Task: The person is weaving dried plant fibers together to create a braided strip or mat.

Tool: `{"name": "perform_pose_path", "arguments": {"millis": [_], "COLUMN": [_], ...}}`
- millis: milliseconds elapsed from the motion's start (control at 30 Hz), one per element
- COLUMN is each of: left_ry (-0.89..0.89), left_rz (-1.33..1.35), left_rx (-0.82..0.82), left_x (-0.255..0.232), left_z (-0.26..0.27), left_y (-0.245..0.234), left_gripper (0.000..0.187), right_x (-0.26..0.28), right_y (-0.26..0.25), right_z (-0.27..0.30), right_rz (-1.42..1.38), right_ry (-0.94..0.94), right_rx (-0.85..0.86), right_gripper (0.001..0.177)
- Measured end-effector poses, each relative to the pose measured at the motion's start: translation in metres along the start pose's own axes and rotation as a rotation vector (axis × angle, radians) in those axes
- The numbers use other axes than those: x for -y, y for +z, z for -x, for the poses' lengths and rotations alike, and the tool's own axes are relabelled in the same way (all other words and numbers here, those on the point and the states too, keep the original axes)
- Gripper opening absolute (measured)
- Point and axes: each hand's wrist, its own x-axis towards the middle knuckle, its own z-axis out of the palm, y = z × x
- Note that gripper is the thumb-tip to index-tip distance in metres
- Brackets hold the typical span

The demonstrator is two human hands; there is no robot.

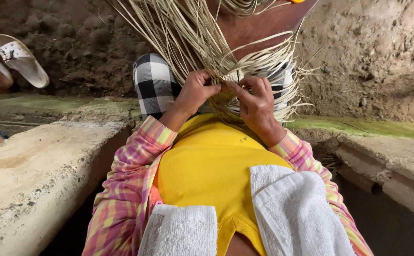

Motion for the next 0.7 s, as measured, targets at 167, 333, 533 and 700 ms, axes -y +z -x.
{"name": "perform_pose_path", "arguments": {"millis": [167,333,533,700], "left_ry": [0.025,-0.156,-0.043,0.058], "left_rz": [-0.189,-0.113,-0.122,-0.145], "left_rx": [-0.006,-0.123,-0.159,-0.187], "left_x": [-0.029,0.015,0.015,0.001], "left_z": [0.006,-0.003,0.001,0.000], "left_y": [0.014,0.000,-0.003,0.004], "left_gripper": [0.046,0.029,0.010,0.020], "right_x": [-0.009,-0.035,-0.070,-0.083], "right_y": [-0.005,0.002,0.001,0.011], "right_z": [-0.042,-0.076,-0.073,-0.100], "right_rz": [-0.042,0.173,-0.007,0.031], "right_ry": [-0.080,-0.005,0.332,0.193], "right_rx": [-0.059,0.117,0.073,-0.086], "right_gripper": [0.037,0.026,0.005,0.009]}}
